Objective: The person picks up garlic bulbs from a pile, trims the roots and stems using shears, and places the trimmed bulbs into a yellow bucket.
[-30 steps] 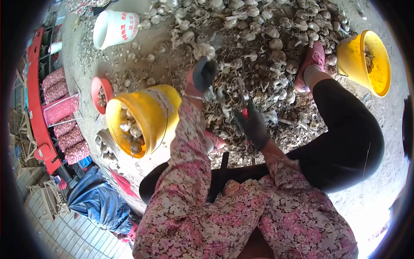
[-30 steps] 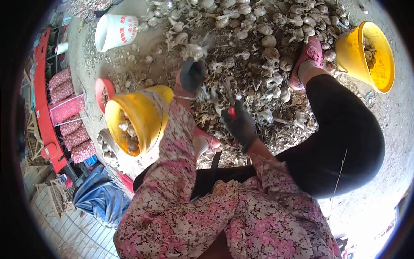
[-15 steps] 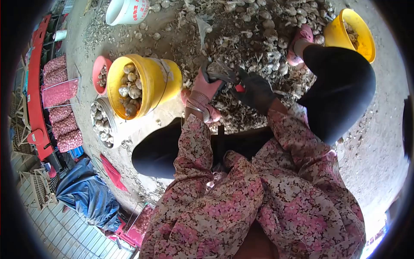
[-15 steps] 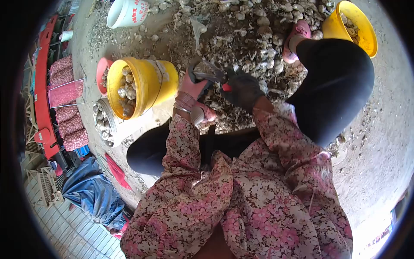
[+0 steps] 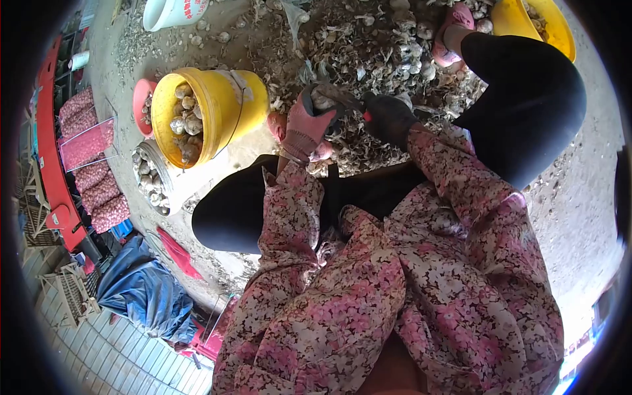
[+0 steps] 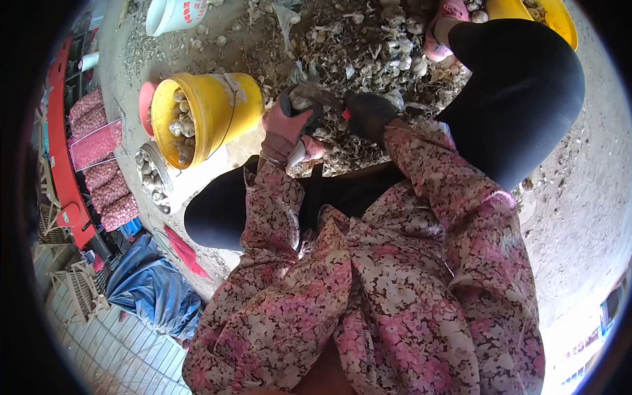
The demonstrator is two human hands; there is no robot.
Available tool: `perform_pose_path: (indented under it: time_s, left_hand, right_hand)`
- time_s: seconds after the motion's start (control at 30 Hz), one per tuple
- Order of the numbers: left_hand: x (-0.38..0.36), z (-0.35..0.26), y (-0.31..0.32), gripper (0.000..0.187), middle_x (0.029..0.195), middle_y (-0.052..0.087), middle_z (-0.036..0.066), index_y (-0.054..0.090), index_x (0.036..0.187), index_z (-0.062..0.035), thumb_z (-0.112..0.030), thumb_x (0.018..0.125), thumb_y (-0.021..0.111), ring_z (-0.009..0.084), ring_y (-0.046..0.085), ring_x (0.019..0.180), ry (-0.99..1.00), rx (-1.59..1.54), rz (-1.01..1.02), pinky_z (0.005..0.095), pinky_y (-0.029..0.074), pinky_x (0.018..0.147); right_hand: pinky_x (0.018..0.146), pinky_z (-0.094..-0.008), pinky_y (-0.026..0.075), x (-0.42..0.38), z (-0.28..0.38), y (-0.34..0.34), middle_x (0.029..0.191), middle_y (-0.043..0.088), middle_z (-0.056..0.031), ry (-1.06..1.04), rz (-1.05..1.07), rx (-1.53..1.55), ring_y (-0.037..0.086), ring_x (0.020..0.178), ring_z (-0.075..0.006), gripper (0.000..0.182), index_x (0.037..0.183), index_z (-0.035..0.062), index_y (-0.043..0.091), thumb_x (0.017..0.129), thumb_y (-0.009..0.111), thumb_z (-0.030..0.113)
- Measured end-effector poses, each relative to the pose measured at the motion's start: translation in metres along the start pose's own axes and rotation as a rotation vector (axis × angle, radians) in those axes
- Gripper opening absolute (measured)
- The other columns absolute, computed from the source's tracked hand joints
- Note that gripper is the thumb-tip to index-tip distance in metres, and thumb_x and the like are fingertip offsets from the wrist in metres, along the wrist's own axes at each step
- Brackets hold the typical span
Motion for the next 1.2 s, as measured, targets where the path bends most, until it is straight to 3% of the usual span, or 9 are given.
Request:
perform_pose_path:
  time_s: [0.07,0.27,0.3,0.33,0.4,0.73,1.0,1.07,1.2]
  left_hand:
    - [0.003,0.001,0.02,0.067,0.121,0.056,0.015,0.043,0.13,-0.003,-0.004,0.07,0.072,0.024,0.06,0.104,0.044,-0.837,0.192,0.0328,0.049,0.09]
    - [0.001,-0.019,0.008,0.056,0.122,0.056,0.011,0.049,0.126,-0.0053,0.004,0.074,0.067,0.0191,0.058,0.102,-0.138,-1.186,0.113,0.031,0.049,0.089]
    - [0.004,-0.023,-0.014,0.038,0.112,0.061,0.008,0.058,0.116,-0.0075,-0.001,0.079,0.065,0.0183,0.059,0.099,0.3,-0.688,-0.17,0.0326,0.05,0.086]
    - [0.007,-0.008,-0.015,0.038,0.112,0.061,0.008,0.058,0.116,-0.0075,-0.001,0.079,0.065,0.0183,0.059,0.099,0.305,-0.685,-0.187,0.0326,0.05,0.086]
    - [0.018,0.025,-0.001,0.031,0.104,0.06,0.008,0.053,0.116,-0.0034,-0.004,0.085,0.058,0.0208,0.058,0.101,-0.133,-1.863,-0.071,0.0303,0.051,0.084]
    - [-0.001,0.019,0.014,0.038,0.113,0.058,0.012,0.049,0.122,-0.0046,0.001,0.085,0.057,0.0232,0.057,0.107,-0.094,-1.163,-0.039,0.036,0.05,0.091]
    - [-0.005,-0.009,-0.118,0.046,0.117,0.057,0.002,0.05,0.119,-0.0063,-0.039,0.089,0.061,0.0131,0.056,0.101,0.628,-1.856,-0.172,0.0236,0.046,0.09]
    - [-0.006,0.022,-0.132,0.053,0.125,0.057,0.005,0.053,0.12,-0.004,-0.043,0.086,0.064,0.0166,0.058,0.107,0.302,-1.873,-0.528,0.0256,0.047,0.092]
    - [0.063,0.07,-0.087,0.032,0.105,0.066,0.007,0.062,0.107,-0.0116,-0.038,0.088,0.061,0.0219,0.061,0.1,0.041,-1.565,-0.468,0.0347,0.047,0.088]
  right_hand:
    - [0.068,-0.0464,0.048,0.011,-0.014,0.004,0.08,0.062,-0.0166,0.011,-0.027,0.047,0.062,0.078,-0.0361,0.021,0.095,0.0083,0.056,0.077,0.061,0.019]
    - [0.071,-0.044,0.05,0.018,-0.017,0.021,0.083,0.065,-0.0177,0.053,0.013,-0.034,0.064,0.081,-0.0354,0.023,0.09,0.0064,0.061,0.079,0.059,0.026]
    - [0.071,-0.0439,0.05,0.016,-0.017,0.027,0.083,0.065,-0.0175,0.134,-0.023,0.139,0.064,0.08,-0.0354,0.025,0.092,0.0065,0.06,0.08,0.06,0.029]
    - [0.071,-0.0438,0.049,0.014,-0.016,0.034,0.083,0.064,-0.0173,0.212,-0.06,0.318,0.064,0.078,-0.0354,0.028,0.093,0.0065,0.058,0.081,0.06,0.031]
    - [0.07,-0.043,0.049,0.006,0.0,0.025,0.084,0.063,-0.0169,0.154,-0.021,0.425,0.063,0.079,-0.0347,0.036,0.101,0.0064,0.055,0.081,0.064,0.036]
    - [0.066,-0.0402,0.048,-0.004,0.026,0.001,0.084,0.064,-0.0156,-0.012,-0.159,0.464,0.063,0.076,-0.0269,0.033,0.103,0.0056,0.058,0.087,0.064,0.033]
    - [0.052,-0.0353,0.04,0.002,-0.007,0.051,0.056,0.052,-0.0027,0.458,0.022,1.028,0.047,0.052,-0.0136,0.033,0.075,0.0037,0.059,0.088,0.057,0.034]
    - [0.047,-0.0316,0.036,-0.005,0.012,0.03,0.055,0.047,0.0023,0.471,-0.003,1.169,0.044,0.05,-0.0096,0.03,0.069,0.0083,0.055,0.087,0.059,0.032]
    - [0.045,-0.0296,0.038,0.013,0.007,0.057,0.056,0.051,0.0014,0.541,-0.043,1.35,0.047,0.049,-0.0093,0.025,0.07,0.0099,0.055,0.088,0.057,0.027]
Point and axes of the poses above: each hand's wrist, its own x-axis towards the middle knuckle, its own y-axis out of the palm, z = x × y, the point moved 7 cm from there along x, towards the middle knuckle
